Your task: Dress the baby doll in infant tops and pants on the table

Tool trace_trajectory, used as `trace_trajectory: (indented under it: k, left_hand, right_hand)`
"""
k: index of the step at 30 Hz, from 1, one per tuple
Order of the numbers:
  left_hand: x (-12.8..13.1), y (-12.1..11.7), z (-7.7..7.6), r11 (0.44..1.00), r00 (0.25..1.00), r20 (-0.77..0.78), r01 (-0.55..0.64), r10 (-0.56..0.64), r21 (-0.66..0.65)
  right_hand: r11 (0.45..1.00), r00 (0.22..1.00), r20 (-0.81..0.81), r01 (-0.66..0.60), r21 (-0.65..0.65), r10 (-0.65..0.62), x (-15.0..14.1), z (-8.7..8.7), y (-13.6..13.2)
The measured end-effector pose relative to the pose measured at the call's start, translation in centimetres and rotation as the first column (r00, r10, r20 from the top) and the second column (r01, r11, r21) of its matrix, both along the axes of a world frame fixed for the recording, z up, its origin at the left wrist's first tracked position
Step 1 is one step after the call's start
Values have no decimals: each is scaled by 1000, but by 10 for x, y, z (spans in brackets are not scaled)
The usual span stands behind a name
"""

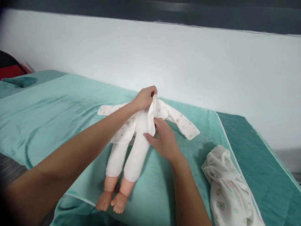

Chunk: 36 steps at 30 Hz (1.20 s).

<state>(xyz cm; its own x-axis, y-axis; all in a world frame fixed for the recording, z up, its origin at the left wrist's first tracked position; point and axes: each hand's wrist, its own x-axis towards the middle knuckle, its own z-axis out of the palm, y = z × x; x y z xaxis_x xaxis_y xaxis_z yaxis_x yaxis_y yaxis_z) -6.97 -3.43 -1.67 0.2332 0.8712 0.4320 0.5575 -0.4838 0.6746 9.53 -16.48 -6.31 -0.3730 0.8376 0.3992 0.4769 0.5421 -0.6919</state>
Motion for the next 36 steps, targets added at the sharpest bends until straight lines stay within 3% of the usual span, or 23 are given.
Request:
trace_trajectory:
  k: [2, 6, 9, 12, 15, 20, 24, 31, 33, 36]
  left_hand:
    - [-7, -4, -6, 1000, 998, 52, -27, 27, 2]
    - [-10, -20, -9, 993, 984, 152, -75, 89, -93]
    - [-8, -33, -3, 968, 994, 96, -31, 57, -248]
    - [-6, -40, -1, 966, 999, -32, -1, -8, -260]
    - [-7, -40, -7, 985, 997, -73, -32, 20, -168]
    - [-11, -37, -17, 985, 985, 133, -93, 112, -144]
    - [-13, -37, -21, 980, 948, 270, -128, 165, -152]
    - [-16, -39, -25, 976, 912, 360, -144, 195, -164]
    - [-17, -40, -27, 973, 909, 359, -162, 212, -162]
    - [-20, -49, -31, 975, 902, 373, -185, 219, -124]
  right_hand:
    - [992, 994, 109, -22, 126, 8, 0, 0, 0]
    - [974, 996, 83, -51, 219, 34, -5, -4, 0]
    - [959, 992, 126, -52, 280, 17, -15, -8, -3]
    - [949, 984, 175, -91, 302, 39, -20, -7, -7]
    - [966, 980, 184, -116, 231, 73, -12, -1, -9]
    - [1000, 974, 227, 3, 30, -10, 15, 6, -3]
    - [992, 964, 267, 10, -127, 24, 24, 11, -2]
    - [933, 962, 82, -227, -280, 259, 5, 24, -17]
    - [922, 964, 11, -252, -294, 267, 5, 23, -15]
    - [946, 982, -101, -184, -265, 163, 10, 17, -8]
